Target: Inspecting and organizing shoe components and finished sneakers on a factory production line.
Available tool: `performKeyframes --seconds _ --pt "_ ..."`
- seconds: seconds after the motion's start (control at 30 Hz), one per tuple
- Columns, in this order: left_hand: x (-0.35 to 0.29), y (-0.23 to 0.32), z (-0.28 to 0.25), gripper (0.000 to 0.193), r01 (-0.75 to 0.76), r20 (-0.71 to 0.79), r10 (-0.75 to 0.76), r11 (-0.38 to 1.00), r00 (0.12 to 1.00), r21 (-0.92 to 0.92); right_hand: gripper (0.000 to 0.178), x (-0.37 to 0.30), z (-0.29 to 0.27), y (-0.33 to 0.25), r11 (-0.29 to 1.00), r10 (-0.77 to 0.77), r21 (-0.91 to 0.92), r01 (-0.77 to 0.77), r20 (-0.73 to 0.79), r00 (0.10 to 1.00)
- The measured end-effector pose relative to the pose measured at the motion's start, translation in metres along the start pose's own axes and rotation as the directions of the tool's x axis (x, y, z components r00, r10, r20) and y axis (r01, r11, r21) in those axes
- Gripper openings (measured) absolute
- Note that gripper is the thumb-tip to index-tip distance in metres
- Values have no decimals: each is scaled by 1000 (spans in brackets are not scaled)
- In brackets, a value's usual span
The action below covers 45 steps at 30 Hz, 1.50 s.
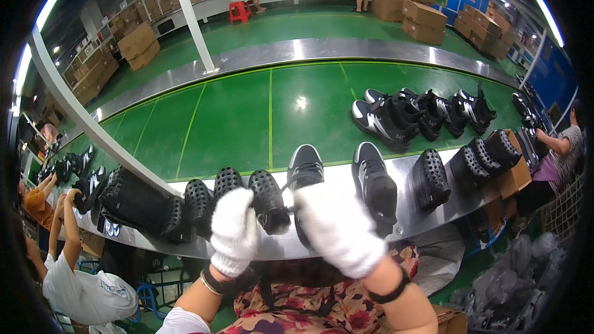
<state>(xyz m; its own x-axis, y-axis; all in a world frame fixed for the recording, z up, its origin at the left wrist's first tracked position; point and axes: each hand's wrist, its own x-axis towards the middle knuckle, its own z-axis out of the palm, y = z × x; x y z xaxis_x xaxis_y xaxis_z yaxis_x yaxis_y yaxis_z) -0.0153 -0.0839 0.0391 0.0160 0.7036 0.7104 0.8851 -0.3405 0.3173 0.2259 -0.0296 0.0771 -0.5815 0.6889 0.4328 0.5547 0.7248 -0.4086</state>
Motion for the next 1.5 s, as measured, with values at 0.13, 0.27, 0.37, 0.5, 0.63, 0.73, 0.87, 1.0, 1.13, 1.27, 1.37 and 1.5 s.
performKeyframes --seconds 0.13,0.27,0.37,0.5,0.63,0.73,0.87,1.0,1.13,1.27,1.37,1.5 --pt "7 -27 -15 35 -15 256 -85 931 963 365 15 52 73 -32 961 -107 -236 144 165 980" --pt "7 -41 -21 30 151 548 -353 913 759 379 12 68 104 -32 939 -10 -313 141 386 923" --pt "0 -47 -19 30 100 495 -271 933 826 345 10 65 110 -32 960 -43 -255 119 284 958" --pt "-11 -40 -10 35 80 94 -89 993 992 88 17 50 116 -34 969 170 -204 -140 136 976" --pt "-22 -20 4 35 89 282 -97 995 954 43 29 30 133 -37 962 272 -30 -271 58 961" --pt "-28 -20 13 36 143 303 -152 988 941 50 33 26 144 -37 959 282 -1 -283 39 958" --pt "-40 -30 19 38 184 331 -221 973 917 139 37 25 143 -35 909 377 180 -375 25 926" --pt "-56 -36 24 38 192 336 -221 974 916 117 45 18 142 -35 653 612 350 -672 278 740" --pt "-65 -38 29 37 169 287 -196 979 938 117 49 12 154 -32 649 614 397 -649 230 755" --pt "-57 -36 26 36 195 337 -218 976 916 101 49 13 157 -31 613 629 437 -658 234 741" --pt "-43 -26 13 36 201 277 -207 978 938 50 48 12 144 -40 590 653 390 -707 284 702" --pt "-21 -11 -17 44 193 -16 -193 981 981 -5 44 7 114 -64 762 562 346 -548 69 824"
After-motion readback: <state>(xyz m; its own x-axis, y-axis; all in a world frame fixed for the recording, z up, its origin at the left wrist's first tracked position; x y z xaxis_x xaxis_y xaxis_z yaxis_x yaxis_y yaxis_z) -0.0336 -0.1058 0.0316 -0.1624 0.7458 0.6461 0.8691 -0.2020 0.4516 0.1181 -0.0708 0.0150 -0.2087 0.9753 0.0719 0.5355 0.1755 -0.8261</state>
